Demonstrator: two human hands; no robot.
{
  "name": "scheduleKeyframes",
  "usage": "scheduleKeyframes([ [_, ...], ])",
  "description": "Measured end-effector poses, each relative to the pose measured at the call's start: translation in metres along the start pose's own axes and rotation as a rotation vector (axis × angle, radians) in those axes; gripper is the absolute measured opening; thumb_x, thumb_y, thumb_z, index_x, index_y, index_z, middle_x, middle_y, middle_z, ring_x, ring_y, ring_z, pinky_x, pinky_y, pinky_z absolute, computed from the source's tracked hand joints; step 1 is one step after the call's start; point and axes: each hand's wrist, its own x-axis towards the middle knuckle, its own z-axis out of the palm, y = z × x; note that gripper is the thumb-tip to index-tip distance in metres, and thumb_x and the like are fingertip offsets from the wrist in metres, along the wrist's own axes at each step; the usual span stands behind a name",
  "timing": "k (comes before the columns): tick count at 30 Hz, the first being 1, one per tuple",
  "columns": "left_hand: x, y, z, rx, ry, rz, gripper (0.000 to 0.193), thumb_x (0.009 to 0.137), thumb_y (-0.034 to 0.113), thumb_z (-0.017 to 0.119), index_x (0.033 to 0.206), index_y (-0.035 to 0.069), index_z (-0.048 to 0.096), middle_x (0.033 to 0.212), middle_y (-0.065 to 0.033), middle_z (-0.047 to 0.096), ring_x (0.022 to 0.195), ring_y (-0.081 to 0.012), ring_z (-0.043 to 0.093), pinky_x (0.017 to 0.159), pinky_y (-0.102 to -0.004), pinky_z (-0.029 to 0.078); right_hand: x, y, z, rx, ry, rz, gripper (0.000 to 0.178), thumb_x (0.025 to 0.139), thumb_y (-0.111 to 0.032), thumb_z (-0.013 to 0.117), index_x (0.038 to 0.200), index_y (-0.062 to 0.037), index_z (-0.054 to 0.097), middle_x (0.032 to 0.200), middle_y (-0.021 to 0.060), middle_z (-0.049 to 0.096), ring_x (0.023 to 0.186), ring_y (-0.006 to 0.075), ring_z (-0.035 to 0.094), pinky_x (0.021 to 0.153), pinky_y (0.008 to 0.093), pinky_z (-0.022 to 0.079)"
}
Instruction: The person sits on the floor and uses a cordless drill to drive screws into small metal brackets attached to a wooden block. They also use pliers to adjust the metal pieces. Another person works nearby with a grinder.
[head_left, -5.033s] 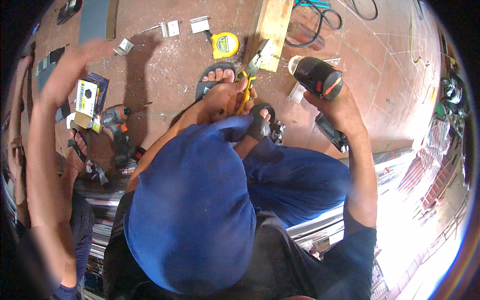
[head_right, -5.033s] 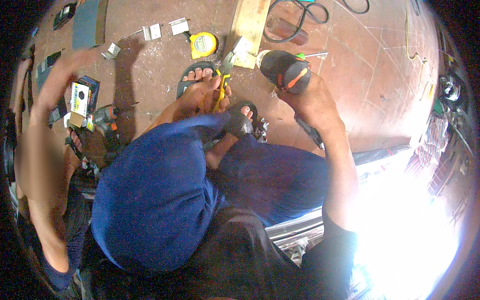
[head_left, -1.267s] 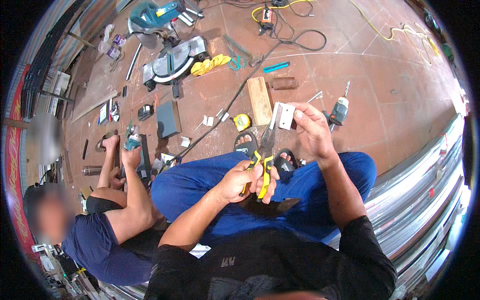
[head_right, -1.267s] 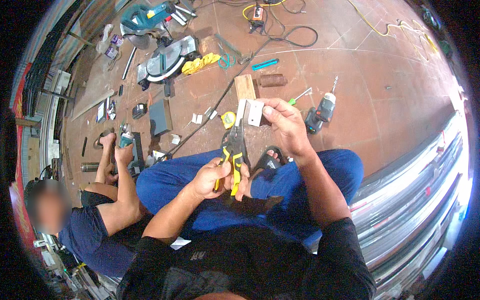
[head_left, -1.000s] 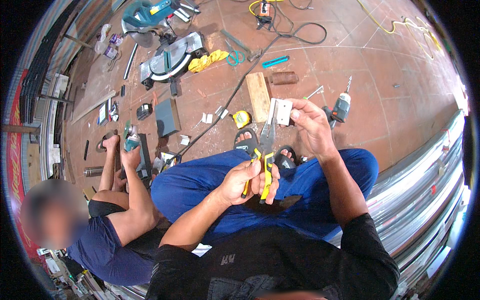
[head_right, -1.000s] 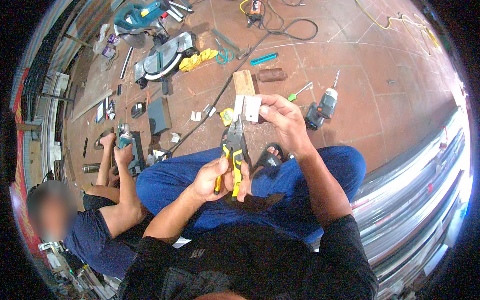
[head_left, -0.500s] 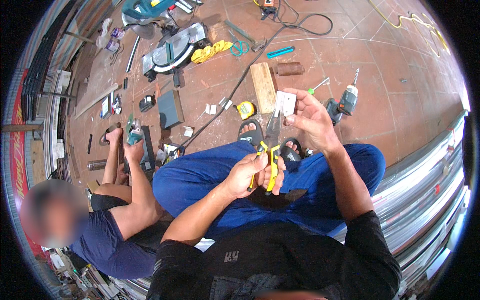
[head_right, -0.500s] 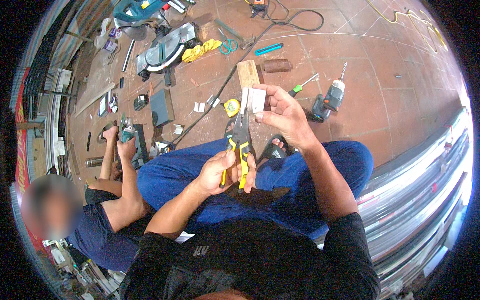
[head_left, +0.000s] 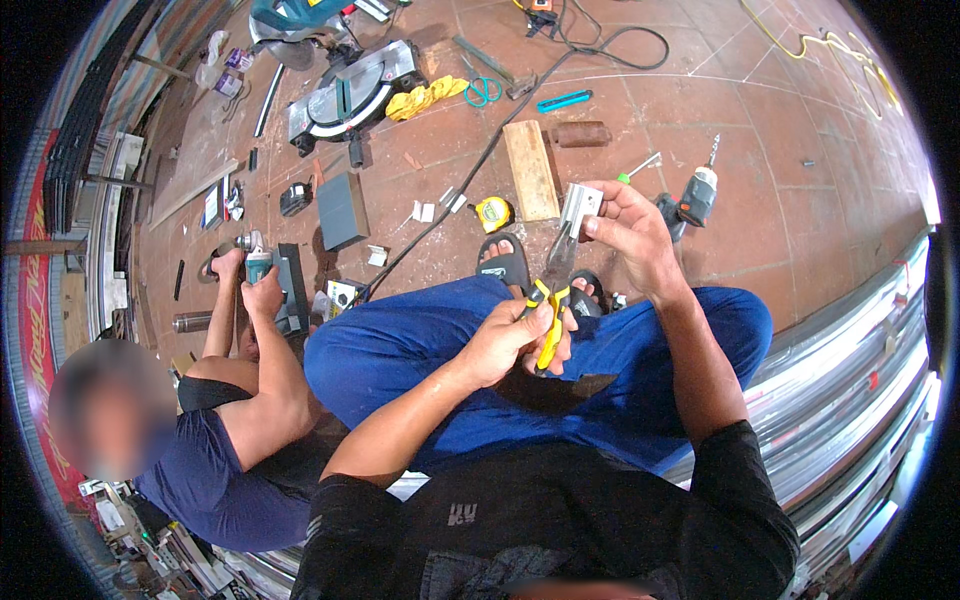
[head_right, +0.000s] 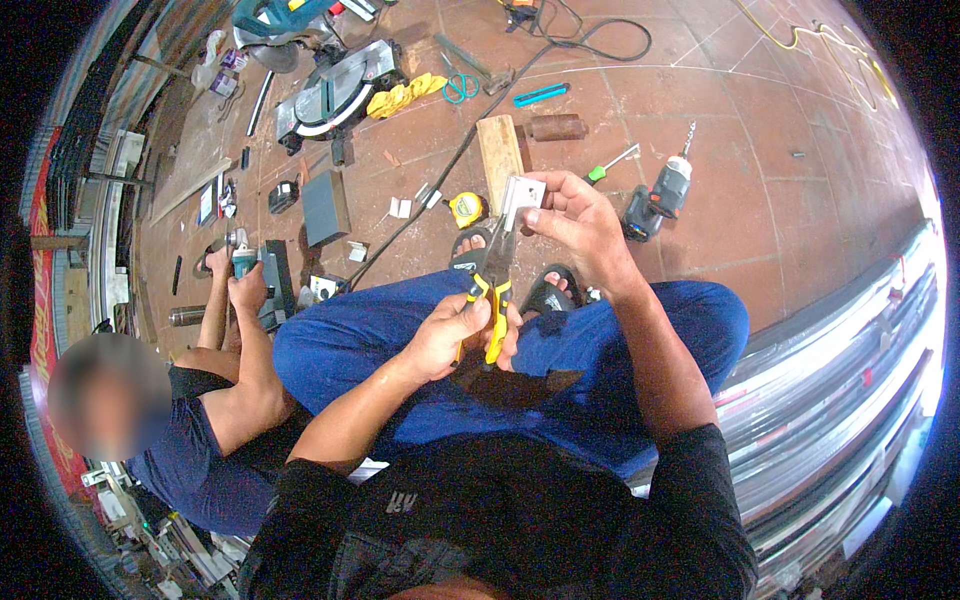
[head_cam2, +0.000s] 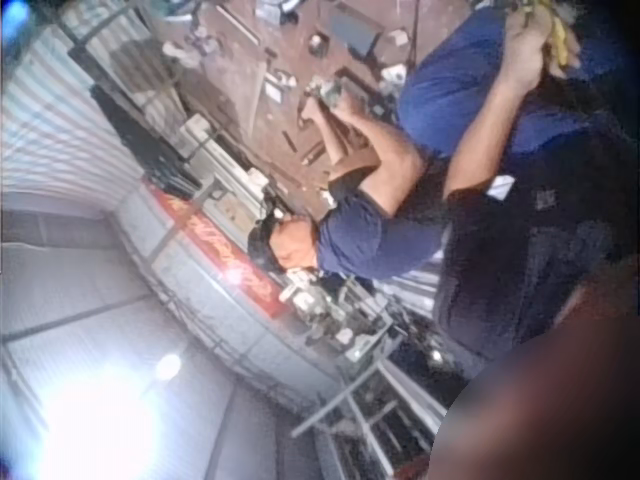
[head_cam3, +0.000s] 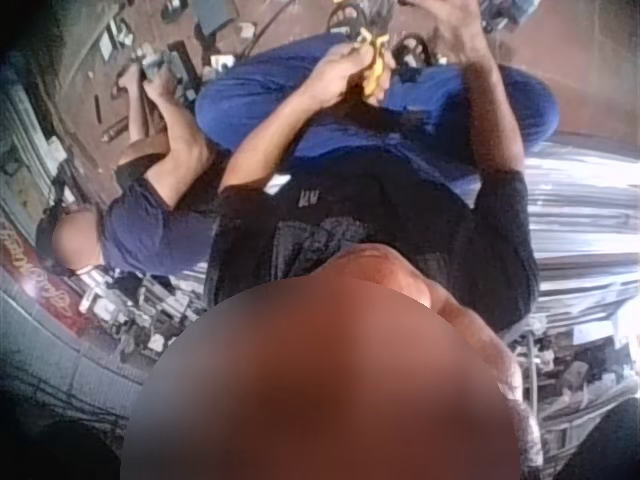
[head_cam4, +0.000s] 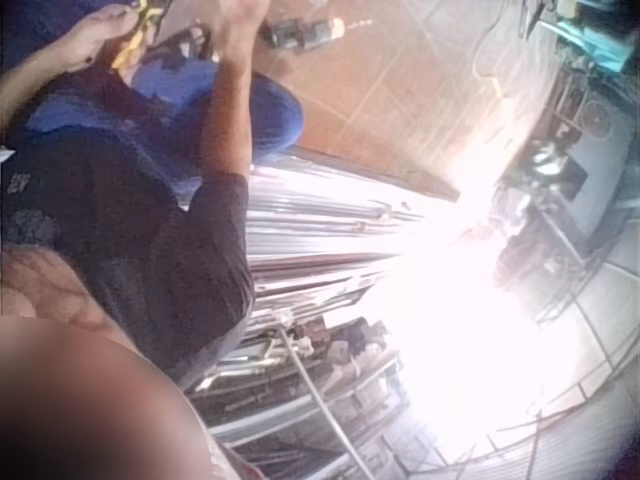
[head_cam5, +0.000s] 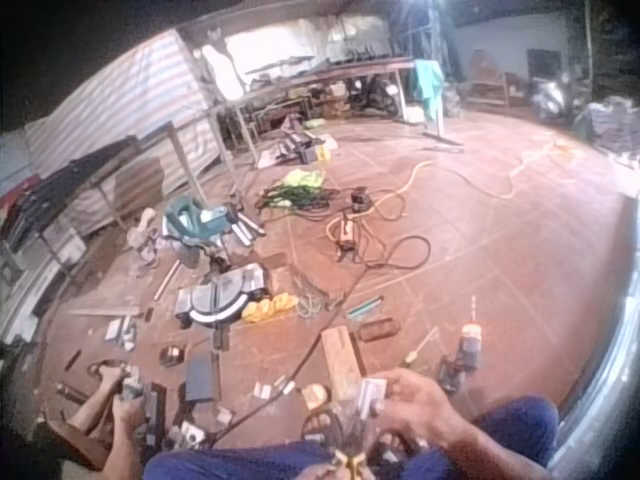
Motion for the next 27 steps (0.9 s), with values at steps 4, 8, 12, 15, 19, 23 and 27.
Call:
scheduleKeyframes([
  [4, 0.002, -0.002, 0.001, 0.051, 0.021, -0.018, 0.056, 0.106, 0.051, 0.051, 0.121, -0.002, 0.061, 0.093, -0.0137, 0.071, 0.079, -0.0243, 0.072, 0.077, -0.0359, 0.057, -0.003, -0.001, -0.004, -0.05, 0.067, -0.008, 0.026, 0.098, -0.012, 0.068, 0.12, 0.0009, 0.063, 0.099, 0.0065, 0.073, 0.089, 0.0139, 0.068, 0.082, 0.0302, 0.055],
  [8, 0.002, -0.004, 0.003, 0.107, 0.028, -0.01, 0.057, 0.105, 0.052, 0.051, 0.121, -0.002, 0.062, 0.093, -0.0126, 0.071, 0.079, -0.0234, 0.071, 0.077, -0.0357, 0.057, -0.005, 0.003, -0.01, -0.038, 0.083, -0.014, 0.019, 0.102, -0.02, 0.063, 0.11, -0.0024, 0.064, 0.095, 0.0049, 0.072, 0.085, 0.0137, 0.068, 0.08, 0.0298, 0.055],
  [12, 0.002, -0.004, 0.007, 0.111, 0.014, 0.004, 0.057, 0.105, 0.052, 0.054, 0.121, -0.002, 0.063, 0.094, -0.0112, 0.071, 0.081, -0.022, 0.071, 0.078, -0.0352, 0.057, -0.004, 0.008, -0.013, 0.167, 0.043, 0.0, 0.019, 0.103, -0.024, 0.062, 0.104, -0.0052, 0.064, 0.094, 0.0041, 0.071, 0.083, 0.0144, 0.068, 0.079, 0.0323, 0.057],
  [15, 0.002, -0.001, 0.015, 0.286, 0.157, 0.007, 0.053, 0.1, 0.047, 0.065, 0.121, -0.002, 0.064, 0.098, -0.0135, 0.071, 0.088, -0.0245, 0.071, 0.079, -0.0355, 0.056, -0.004, 0.006, -0.013, 0.329, -0.004, 0.072, 0.021, 0.104, -0.027, 0.062, 0.101, -0.006, 0.063, 0.098, 0.0065, 0.072, 0.087, 0.0175, 0.07, 0.08, 0.0369, 0.059],
  [19, 0.004, 0.011, 0.023, 1.171, 0.529, 0.433, 0.05, 0.082, 0.03, 0.084, 0.119, 0.001, 0.066, 0.106, -0.019, 0.068, 0.096, -0.0321, 0.068, 0.081, -0.0394, 0.053, -0.01, -0.008, -0.018, 0.446, -0.155, 0.114, 0.029, 0.103, -0.027, 0.061, 0.113, -0.0009, 0.065, 0.12, 0.0193, 0.071, 0.106, 0.0282, 0.071, 0.09, 0.0424, 0.059],
  [23, 0.003, 0.025, 0.021, 1.513, 0.79, 0.584, 0.06, 0.066, 0.027, 0.091, 0.12, 0.014, 0.068, 0.097, -0.0123, 0.059, 0.09, -0.0354, 0.058, 0.078, -0.0478, 0.044, -0.012, -0.019, -0.025, 0.418, -0.296, 0.108, 0.049, 0.096, -0.03, 0.065, 0.13, 0.0048, 0.063, 0.132, 0.028, 0.065, 0.119, 0.0371, 0.067, 0.095, 0.0444, 0.057],
  [27, -0.001, 0.031, 0.017, 1.707, 0.888, 0.59, 0.066, 0.062, 0.026, 0.091, 0.123, 0.018, 0.067, 0.102, -0.0117, 0.056, 0.098, -0.0329, 0.055, 0.085, -0.0473, 0.04, -0.012, -0.02, -0.03, 0.381, -0.271, 0.125, 0.053, 0.094, -0.028, 0.063, 0.13, 0.0105, 0.062, 0.133, 0.0325, 0.062, 0.118, 0.0428, 0.066, 0.104, 0.0538, 0.052],
])
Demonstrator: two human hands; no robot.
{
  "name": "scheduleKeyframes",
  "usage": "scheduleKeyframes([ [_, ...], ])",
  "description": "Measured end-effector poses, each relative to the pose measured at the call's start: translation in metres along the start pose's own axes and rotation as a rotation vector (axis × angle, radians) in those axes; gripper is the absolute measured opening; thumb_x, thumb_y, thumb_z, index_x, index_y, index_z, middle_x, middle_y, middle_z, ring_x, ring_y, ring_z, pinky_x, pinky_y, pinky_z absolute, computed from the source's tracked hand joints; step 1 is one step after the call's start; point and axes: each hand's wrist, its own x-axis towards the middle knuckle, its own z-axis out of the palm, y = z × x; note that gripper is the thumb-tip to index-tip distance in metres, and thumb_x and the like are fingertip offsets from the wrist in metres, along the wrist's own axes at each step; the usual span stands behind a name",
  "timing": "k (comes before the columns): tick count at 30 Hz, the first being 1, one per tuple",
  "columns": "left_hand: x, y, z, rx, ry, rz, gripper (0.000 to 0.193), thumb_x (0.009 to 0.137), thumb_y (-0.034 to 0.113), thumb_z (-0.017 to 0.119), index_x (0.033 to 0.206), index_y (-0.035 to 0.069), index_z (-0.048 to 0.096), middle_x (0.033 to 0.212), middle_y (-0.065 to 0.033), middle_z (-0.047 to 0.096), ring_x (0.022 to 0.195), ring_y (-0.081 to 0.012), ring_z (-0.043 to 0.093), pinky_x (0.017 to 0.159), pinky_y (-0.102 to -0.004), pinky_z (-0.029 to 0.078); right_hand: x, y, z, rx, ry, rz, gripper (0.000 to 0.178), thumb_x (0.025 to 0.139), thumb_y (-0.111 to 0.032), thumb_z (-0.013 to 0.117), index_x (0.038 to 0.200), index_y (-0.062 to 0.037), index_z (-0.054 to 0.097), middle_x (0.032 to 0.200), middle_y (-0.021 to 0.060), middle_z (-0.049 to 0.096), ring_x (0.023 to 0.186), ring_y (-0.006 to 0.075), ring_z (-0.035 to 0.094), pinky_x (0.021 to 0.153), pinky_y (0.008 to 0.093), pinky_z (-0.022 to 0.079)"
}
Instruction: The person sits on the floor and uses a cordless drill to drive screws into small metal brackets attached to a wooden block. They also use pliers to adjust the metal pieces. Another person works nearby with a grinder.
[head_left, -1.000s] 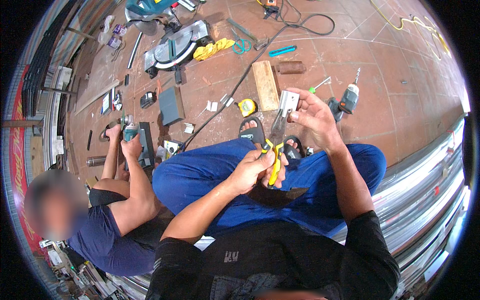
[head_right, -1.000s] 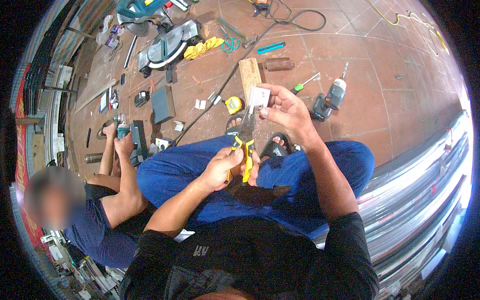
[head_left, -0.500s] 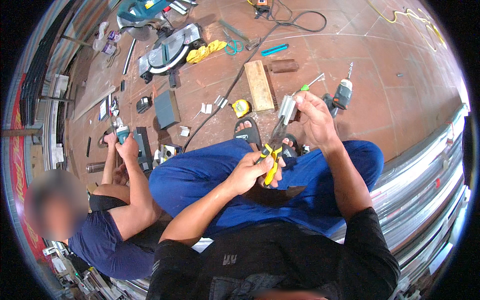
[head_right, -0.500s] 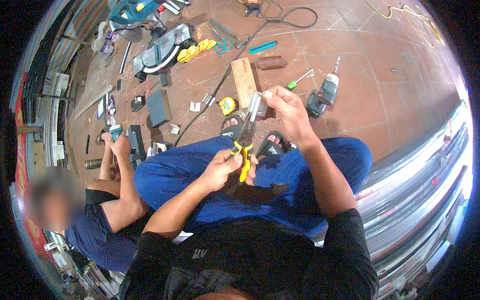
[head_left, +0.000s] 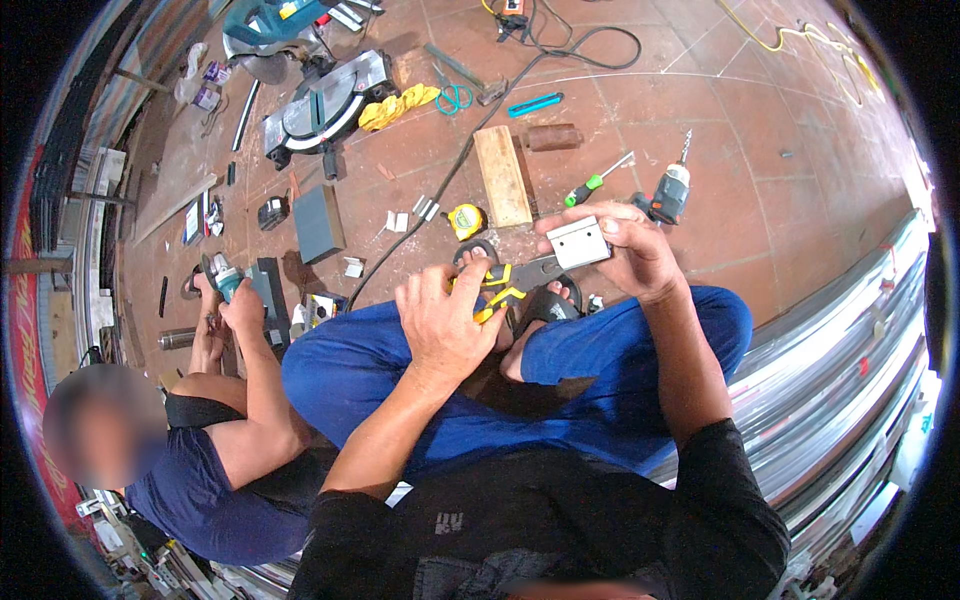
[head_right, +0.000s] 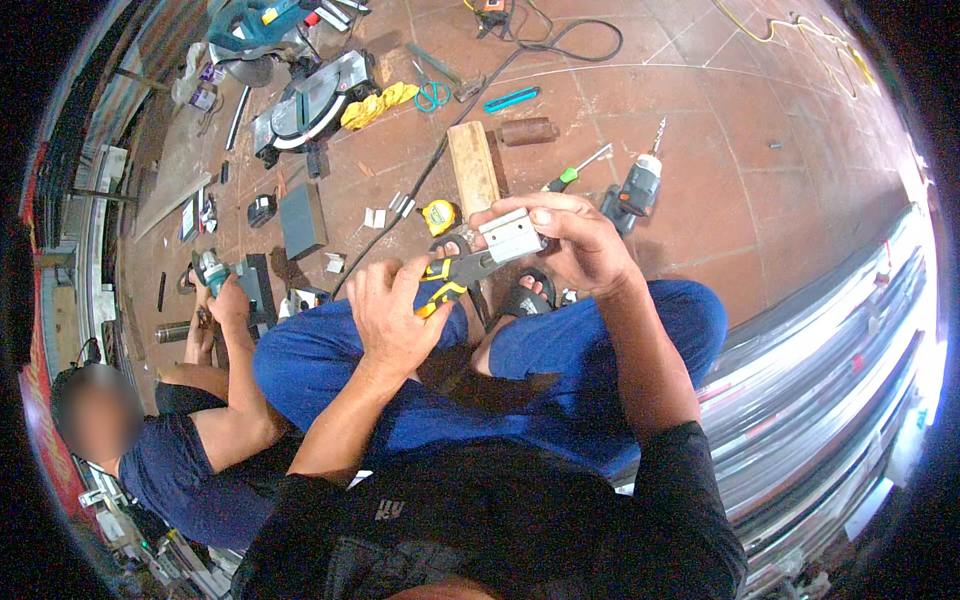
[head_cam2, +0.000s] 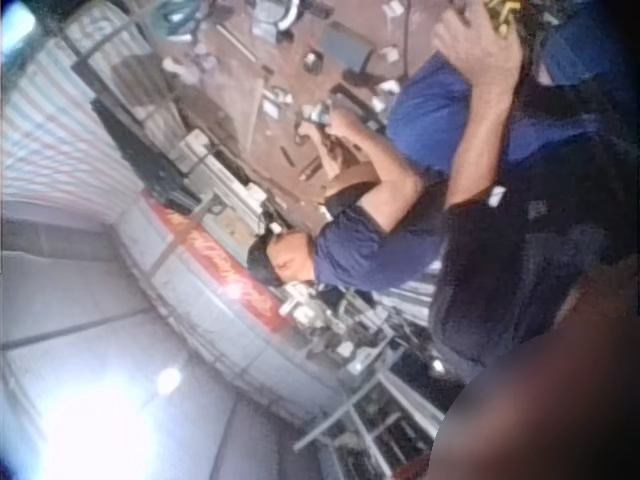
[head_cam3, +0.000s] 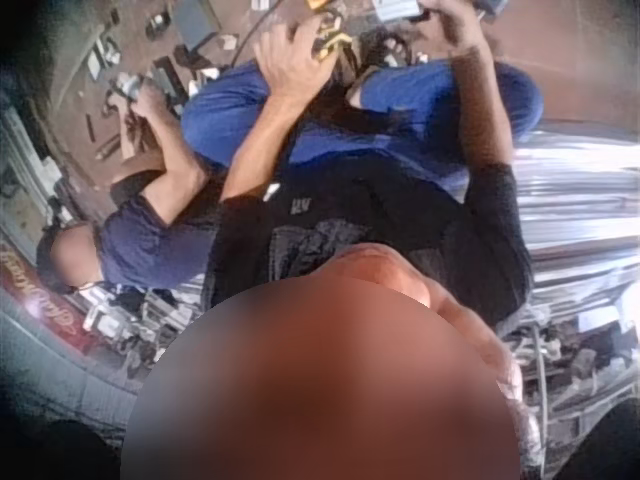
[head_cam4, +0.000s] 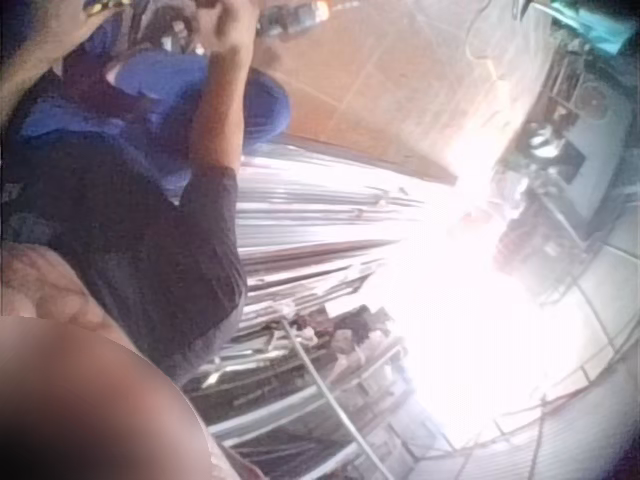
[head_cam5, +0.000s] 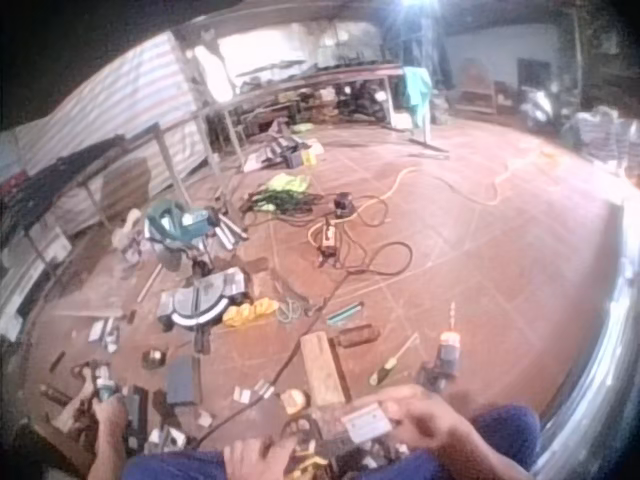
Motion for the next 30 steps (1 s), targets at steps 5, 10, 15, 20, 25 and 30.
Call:
scheduleKeyframes([
  [5, 0.001, -0.003, -0.005, 0.108, 0.06, 0.034, 0.066, 0.063, 0.025, 0.091, 0.124, 0.02, 0.067, 0.106, -0.0108, 0.055, 0.1, -0.0322, 0.053, 0.086, -0.0475, 0.038, 0.0, 0.0, 0.001, -0.051, 0.03, -0.006, 0.053, 0.092, -0.03, 0.065, 0.128, 0.01, 0.064, 0.132, 0.0313, 0.064, 0.118, 0.0393, 0.067, 0.108, 0.0509, 0.049],
  [10, 0.003, -0.005, -0.005, 0.154, 0.077, 0.02, 0.059, 0.065, 0.027, 0.089, 0.12, 0.021, 0.07, 0.103, -0.0097, 0.055, 0.097, -0.0316, 0.053, 0.084, -0.0471, 0.039, -0.004, -0.001, 0.001, -0.347, 0.13, -0.031, 0.047, 0.09, -0.029, 0.067, 0.123, 0.0043, 0.068, 0.118, 0.0192, 0.072, 0.108, 0.0288, 0.069, 0.101, 0.041, 0.052],
  [15, 0.001, -0.012, -0.001, 0.14, 0.017, 0.014, 0.057, 0.067, 0.033, 0.085, 0.121, 0.024, 0.069, 0.101, -0.0085, 0.056, 0.098, -0.0307, 0.054, 0.078, -0.0479, 0.039, -0.006, 0.007, -0.011, -0.711, 0.422, -0.04, 0.039, 0.09, -0.023, 0.063, 0.117, 0.0044, 0.07, 0.105, 0.0112, 0.073, 0.094, 0.0187, 0.068, 0.086, 0.0316, 0.053],
  [20, -0.006, -0.011, 0.001, -0.134, -0.012, -0.06, 0.051, 0.074, 0.037, 0.085, 0.12, 0.022, 0.07, 0.104, -0.0109, 0.056, 0.099, -0.0322, 0.054, 0.08, -0.0472, 0.041, 0.001, 0.016, -0.026, -0.574, 0.414, -0.159, 0.028, 0.099, -0.022, 0.059, 0.107, 0.0028, 0.07, 0.095, 0.0106, 0.073, 0.085, 0.0179, 0.07, 0.075, 0.0312, 0.055],
  [25, -0.009, -0.005, 0.007, -0.509, -0.221, -0.218, 0.056, 0.074, 0.041, 0.088, 0.121, 0.015, 0.071, 0.103, -0.0154, 0.061, 0.101, -0.0369, 0.06, 0.085, -0.0483, 0.048, 0.001, 0.018, -0.038, -0.31, 0.428, -0.085, 0.038, 0.103, -0.038, 0.061, 0.103, -0.0005, 0.067, 0.088, 0.014, 0.072, 0.077, 0.0244, 0.071, 0.076, 0.0362, 0.057],
  [30, -0.011, -0.008, 0.011, -0.741, -0.232, -0.255, 0.064, 0.075, 0.041, 0.088, 0.125, 0.006, 0.069, 0.111, -0.0175, 0.065, 0.102, -0.0354, 0.065, 0.088, -0.0443, 0.052, 0.007, 0.036, -0.06, -0.34, 0.592, -0.114, 0.036, 0.107, -0.036, 0.052, 0.112, -0.0038, 0.067, 0.102, 0.0111, 0.073, 0.085, 0.0234, 0.072, 0.073, 0.0364, 0.058],
])
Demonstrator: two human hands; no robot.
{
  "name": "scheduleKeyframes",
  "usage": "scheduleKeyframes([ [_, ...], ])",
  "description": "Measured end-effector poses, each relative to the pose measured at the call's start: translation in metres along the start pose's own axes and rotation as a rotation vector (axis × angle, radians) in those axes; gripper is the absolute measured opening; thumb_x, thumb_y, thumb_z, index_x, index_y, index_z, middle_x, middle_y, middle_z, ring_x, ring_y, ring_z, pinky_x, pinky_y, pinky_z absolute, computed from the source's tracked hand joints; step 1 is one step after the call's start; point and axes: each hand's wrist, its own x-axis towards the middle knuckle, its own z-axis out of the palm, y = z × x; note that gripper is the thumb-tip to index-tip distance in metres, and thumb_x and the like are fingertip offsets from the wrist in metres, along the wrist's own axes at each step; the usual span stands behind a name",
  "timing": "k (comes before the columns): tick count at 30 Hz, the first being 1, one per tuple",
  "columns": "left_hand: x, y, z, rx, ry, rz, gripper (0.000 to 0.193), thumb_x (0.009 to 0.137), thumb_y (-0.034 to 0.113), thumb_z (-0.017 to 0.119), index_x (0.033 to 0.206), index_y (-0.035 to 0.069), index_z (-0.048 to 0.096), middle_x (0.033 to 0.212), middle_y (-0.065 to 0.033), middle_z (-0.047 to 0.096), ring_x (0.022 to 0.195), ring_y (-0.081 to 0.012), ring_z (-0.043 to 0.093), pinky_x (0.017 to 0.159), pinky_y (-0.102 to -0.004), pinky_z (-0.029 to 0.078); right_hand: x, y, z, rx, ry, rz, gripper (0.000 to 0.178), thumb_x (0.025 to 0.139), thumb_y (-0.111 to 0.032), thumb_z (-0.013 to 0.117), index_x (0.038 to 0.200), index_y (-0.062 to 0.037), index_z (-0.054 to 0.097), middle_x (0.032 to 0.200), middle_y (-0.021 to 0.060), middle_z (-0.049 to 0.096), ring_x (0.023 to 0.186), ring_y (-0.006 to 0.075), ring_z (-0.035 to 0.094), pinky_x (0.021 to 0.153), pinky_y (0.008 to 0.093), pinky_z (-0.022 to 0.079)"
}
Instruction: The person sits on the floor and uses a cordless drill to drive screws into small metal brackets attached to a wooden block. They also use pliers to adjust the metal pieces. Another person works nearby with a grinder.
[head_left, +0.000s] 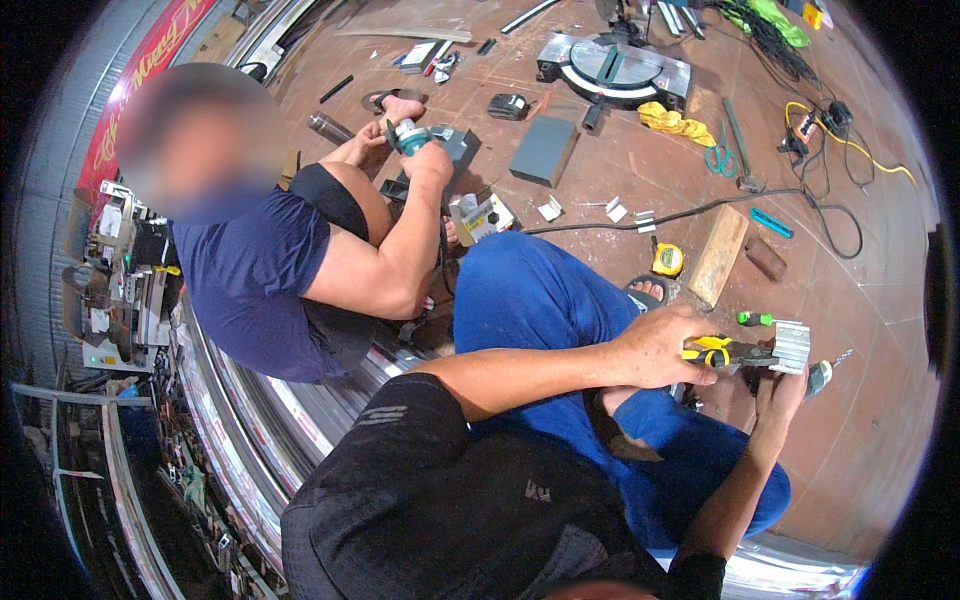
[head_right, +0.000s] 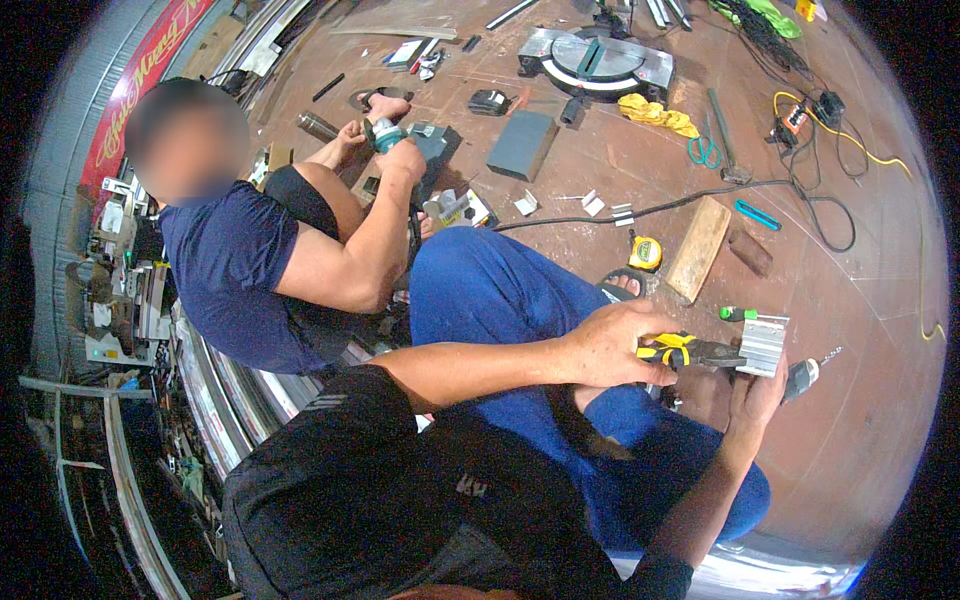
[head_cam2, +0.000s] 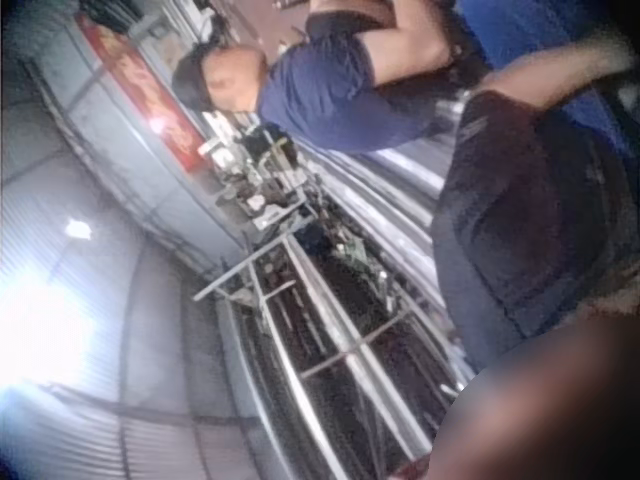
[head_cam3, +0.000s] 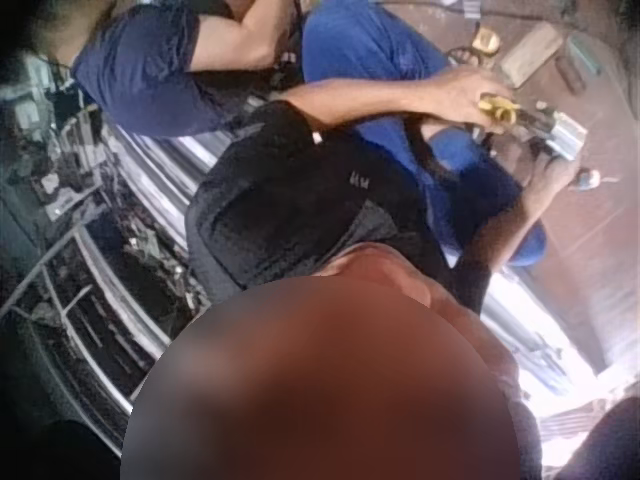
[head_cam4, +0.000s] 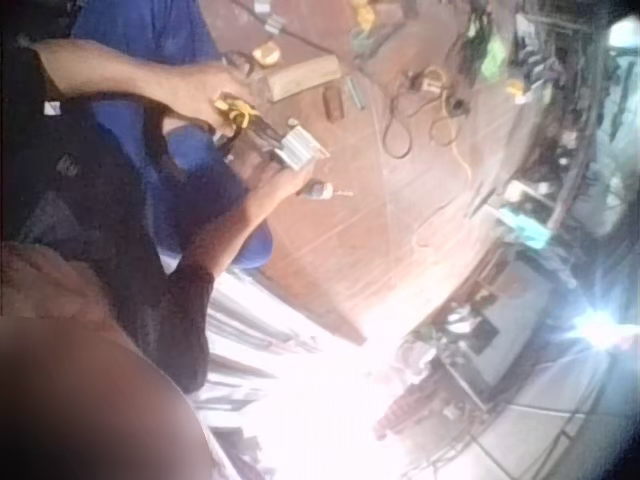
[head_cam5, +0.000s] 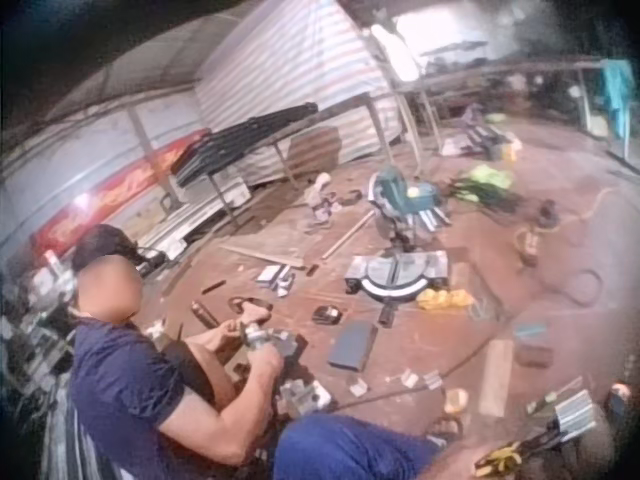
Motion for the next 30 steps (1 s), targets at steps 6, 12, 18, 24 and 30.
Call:
scheduleKeyframes([
  [6, -0.002, 0.004, -0.004, -0.06, 0.033, -0.009, 0.068, 0.075, 0.043, 0.088, 0.128, 0.005, 0.068, 0.11, -0.0165, 0.065, 0.101, -0.0345, 0.066, 0.087, -0.043, 0.052, 0.005, 0.021, 0.0, 0.029, 0.042, 0.162, 0.029, 0.104, -0.024, 0.055, 0.119, -0.0038, 0.068, 0.101, 0.0058, 0.069, 0.081, 0.0156, 0.064, 0.065, 0.0289, 0.049],
  [12, -0.001, 0.006, -0.005, -0.032, 0.022, -0.007, 0.069, 0.075, 0.043, 0.089, 0.129, 0.005, 0.067, 0.107, -0.0159, 0.065, 0.101, -0.0342, 0.066, 0.088, -0.0424, 0.052, 0.003, 0.022, 0.005, -0.038, -0.094, 0.124, 0.029, 0.104, -0.025, 0.058, 0.121, -0.0044, 0.068, 0.104, 0.0054, 0.071, 0.088, 0.0133, 0.066, 0.069, 0.0275, 0.051],
  [18, 0.0, 0.003, 0.001, -0.052, 0.054, 0.045, 0.069, 0.074, 0.044, 0.089, 0.126, 0.003, 0.068, 0.108, -0.0167, 0.066, 0.101, -0.0343, 0.066, 0.087, -0.0418, 0.053, 0.007, 0.028, -0.004, -0.065, -0.093, 0.079, 0.027, 0.104, -0.025, 0.059, 0.12, -0.0047, 0.068, 0.102, 0.0041, 0.07, 0.085, 0.0127, 0.065, 0.068, 0.0268, 0.05],
  [24, 0.004, 0.005, 0.001, -0.106, 0.079, -0.012, 0.065, 0.077, 0.045, 0.088, 0.123, 0.002, 0.069, 0.103, -0.0176, 0.067, 0.096, -0.0343, 0.066, 0.086, -0.0421, 0.052, 0.008, 0.033, -0.005, -0.375, -0.125, 0.117, 0.024, 0.102, -0.019, 0.062, 0.117, -0.0007, 0.067, 0.098, 0.0043, 0.069, 0.081, 0.0135, 0.065, 0.069, 0.0293, 0.051],
  [30, 0.01, 0.008, -0.004, -0.148, 0.081, -0.056, 0.06, 0.079, 0.044, 0.086, 0.119, 0.002, 0.07, 0.094, -0.0175, 0.066, 0.093, -0.0327, 0.062, 0.091, -0.0431, 0.046, 0.005, 0.041, 0.015, -0.725, -0.353, 0.12, 0.026, 0.096, -0.019, 0.066, 0.105, 0.0046, 0.07, 0.094, 0.0104, 0.072, 0.082, 0.0182, 0.066, 0.074, 0.0341, 0.053],
])
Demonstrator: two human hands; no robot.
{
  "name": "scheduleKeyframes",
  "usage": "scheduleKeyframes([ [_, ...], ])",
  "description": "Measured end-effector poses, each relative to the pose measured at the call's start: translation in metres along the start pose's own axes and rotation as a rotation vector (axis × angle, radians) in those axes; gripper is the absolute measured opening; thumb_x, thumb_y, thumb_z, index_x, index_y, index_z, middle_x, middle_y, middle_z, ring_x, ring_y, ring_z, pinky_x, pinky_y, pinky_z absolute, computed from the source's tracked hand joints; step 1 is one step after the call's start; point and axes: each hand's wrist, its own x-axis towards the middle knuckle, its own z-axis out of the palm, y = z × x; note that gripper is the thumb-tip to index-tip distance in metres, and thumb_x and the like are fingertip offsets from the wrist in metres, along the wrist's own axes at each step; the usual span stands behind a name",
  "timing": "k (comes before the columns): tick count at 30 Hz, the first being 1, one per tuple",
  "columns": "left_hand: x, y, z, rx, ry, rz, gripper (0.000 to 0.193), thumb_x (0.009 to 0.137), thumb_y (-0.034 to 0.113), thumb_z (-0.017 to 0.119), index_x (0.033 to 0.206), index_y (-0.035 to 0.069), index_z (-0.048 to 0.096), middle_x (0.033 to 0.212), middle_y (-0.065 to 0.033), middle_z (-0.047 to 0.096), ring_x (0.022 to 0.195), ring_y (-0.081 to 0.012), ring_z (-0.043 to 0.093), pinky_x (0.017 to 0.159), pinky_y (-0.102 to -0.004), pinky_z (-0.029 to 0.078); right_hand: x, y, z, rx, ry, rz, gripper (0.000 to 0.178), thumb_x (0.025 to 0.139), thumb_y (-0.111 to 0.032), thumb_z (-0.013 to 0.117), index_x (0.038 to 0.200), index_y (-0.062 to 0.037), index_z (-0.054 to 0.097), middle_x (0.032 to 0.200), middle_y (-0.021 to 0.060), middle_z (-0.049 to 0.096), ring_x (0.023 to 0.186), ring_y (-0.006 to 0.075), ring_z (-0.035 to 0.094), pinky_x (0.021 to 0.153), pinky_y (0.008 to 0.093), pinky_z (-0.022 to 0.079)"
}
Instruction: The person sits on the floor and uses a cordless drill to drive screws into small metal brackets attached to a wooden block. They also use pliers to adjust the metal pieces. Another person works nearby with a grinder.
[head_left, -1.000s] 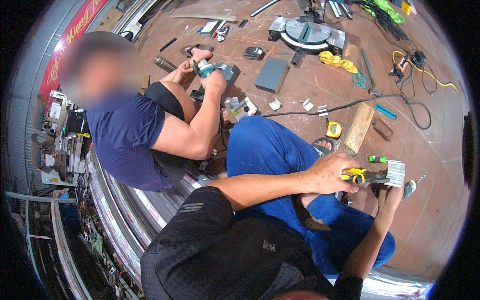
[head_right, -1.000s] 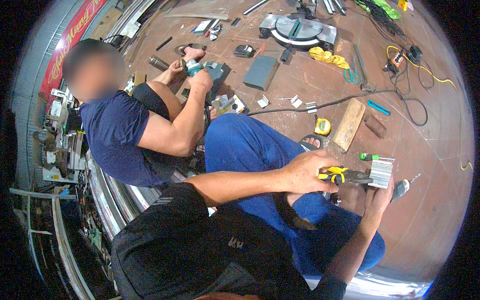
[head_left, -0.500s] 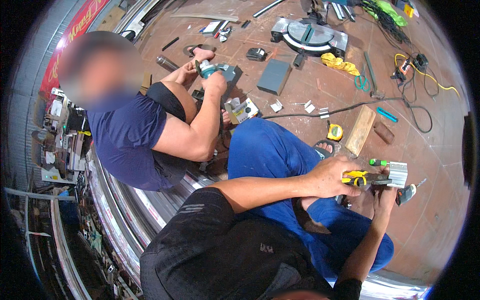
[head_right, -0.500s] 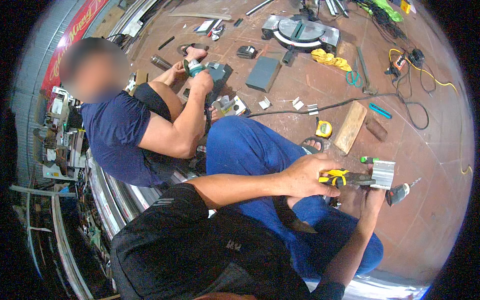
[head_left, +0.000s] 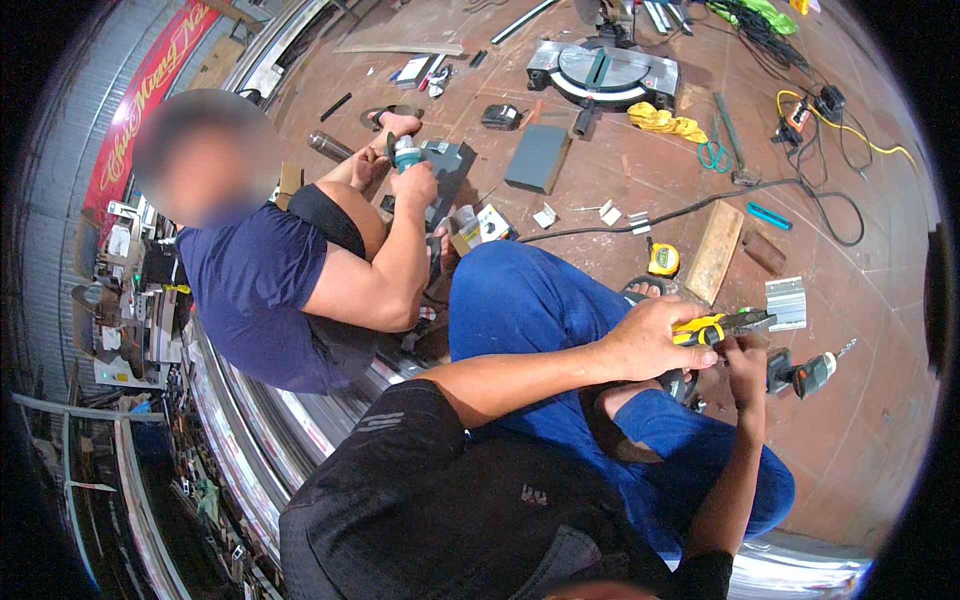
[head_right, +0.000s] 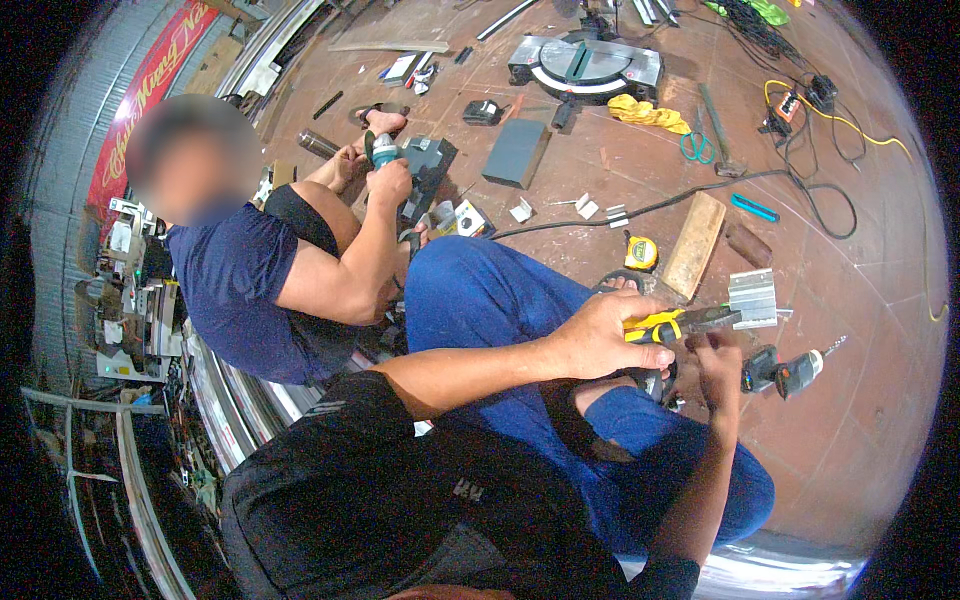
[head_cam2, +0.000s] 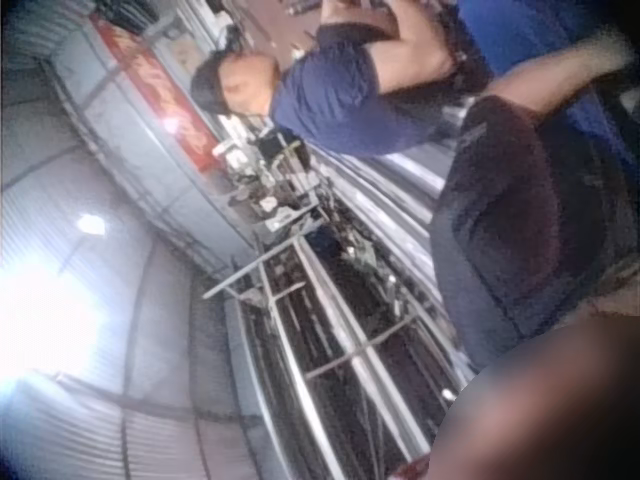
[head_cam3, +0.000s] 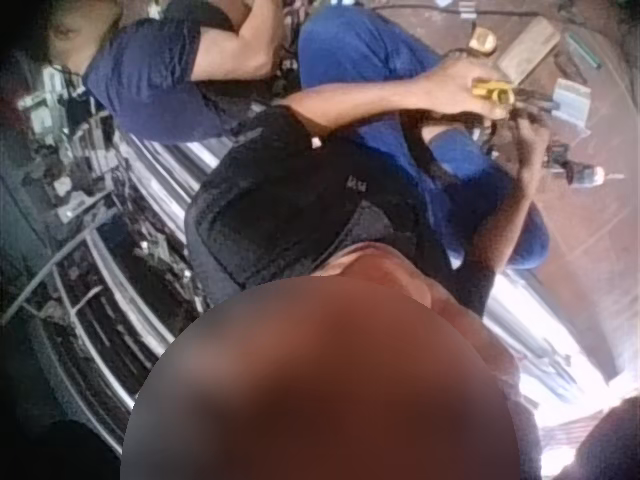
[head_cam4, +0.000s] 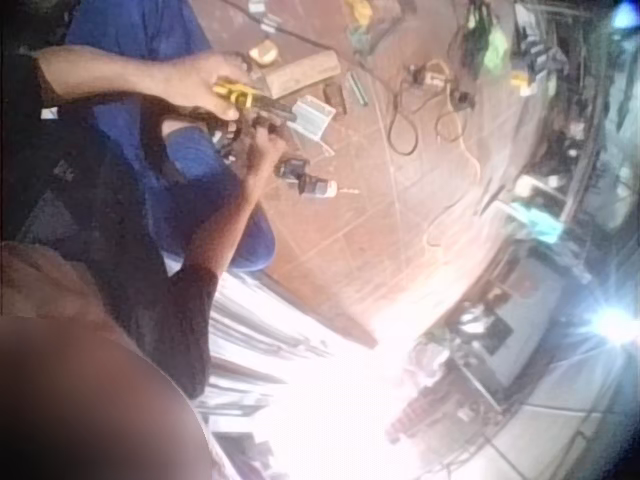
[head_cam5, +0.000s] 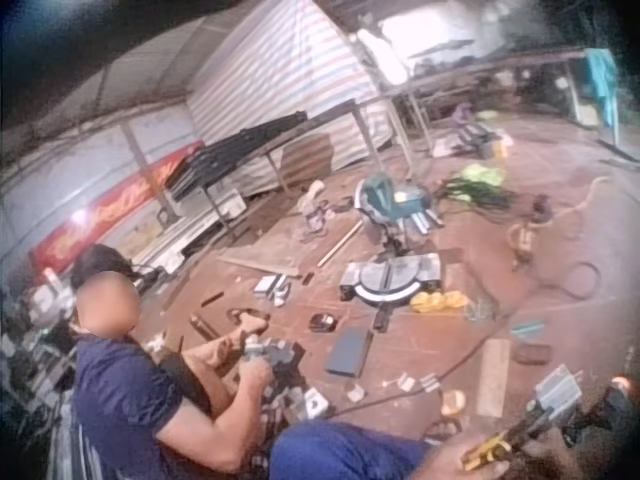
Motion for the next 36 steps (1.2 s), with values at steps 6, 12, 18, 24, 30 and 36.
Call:
scheduleKeyframes([
  [6, 0.001, -0.003, 0.003, 0.052, -0.009, 0.036, 0.059, 0.077, 0.044, 0.087, 0.119, 0.004, 0.07, 0.095, -0.0187, 0.066, 0.095, -0.0351, 0.062, 0.096, -0.0463, 0.045, -0.008, -0.013, 0.008, -0.163, -0.071, 0.02, 0.03, 0.092, -0.02, 0.066, 0.111, 0.004, 0.07, 0.098, 0.0135, 0.075, 0.089, 0.0216, 0.07, 0.082, 0.0363, 0.053],
  [12, 0.0, -0.006, 0.006, 0.038, 0.0, 0.049, 0.06, 0.077, 0.045, 0.087, 0.119, 0.005, 0.07, 0.094, -0.0186, 0.065, 0.095, -0.0355, 0.062, 0.095, -0.0468, 0.045, -0.012, -0.018, 0.013, -0.287, -0.141, 0.01, 0.031, 0.093, -0.022, 0.067, 0.11, 0.0039, 0.071, 0.101, 0.0206, 0.076, 0.091, 0.028, 0.074, 0.082, 0.0399, 0.055],
  [18, -0.002, -0.006, 0.005, 0.063, 0.001, 0.043, 0.062, 0.077, 0.046, 0.087, 0.119, 0.004, 0.07, 0.096, -0.018, 0.065, 0.093, -0.0346, 0.062, 0.09, -0.0447, 0.047, -0.017, -0.02, 0.011, -0.484, -0.232, -0.074, 0.032, 0.092, -0.025, 0.063, 0.105, 0.0029, 0.072, 0.101, 0.0229, 0.075, 0.092, 0.036, 0.073, 0.081, 0.0441, 0.057],
  [24, -0.003, -0.007, 0.005, 0.068, -0.026, 0.036, 0.067, 0.077, 0.051, 0.085, 0.122, 0.003, 0.07, 0.1, -0.0203, 0.067, 0.1, -0.0385, 0.063, 0.101, -0.0483, 0.044, -0.011, 0.005, 0.011, -0.689, -0.236, -0.276, 0.025, 0.09, -0.023, 0.063, 0.097, -0.0005, 0.073, 0.098, 0.0203, 0.072, 0.092, 0.0379, 0.071, 0.08, 0.0481, 0.057],
  [30, -0.003, -0.008, 0.007, 0.086, -0.014, 0.065, 0.069, 0.078, 0.053, 0.084, 0.122, 0.002, 0.07, 0.102, -0.0217, 0.067, 0.101, -0.0409, 0.064, 0.106, -0.0502, 0.041, -0.009, 0.025, 0.008, -0.836, -0.213, -0.449, 0.021, 0.089, -0.021, 0.062, 0.094, -0.004, 0.075, 0.094, 0.0192, 0.07, 0.092, 0.0384, 0.07, 0.081, 0.0482, 0.057],
  [36, -0.004, -0.003, 0.005, 0.079, -0.053, 0.032, 0.069, 0.078, 0.05, 0.086, 0.124, 0.001, 0.069, 0.099, -0.0192, 0.065, 0.095, -0.0358, 0.065, 0.089, -0.0438, 0.049, -0.016, 0.013, 0.009, -0.784, -0.237, -0.306, 0.022, 0.09, -0.019, 0.062, 0.099, -0.0068, 0.077, 0.099, 0.0186, 0.074, 0.094, 0.0375, 0.071, 0.082, 0.0461, 0.056],
])
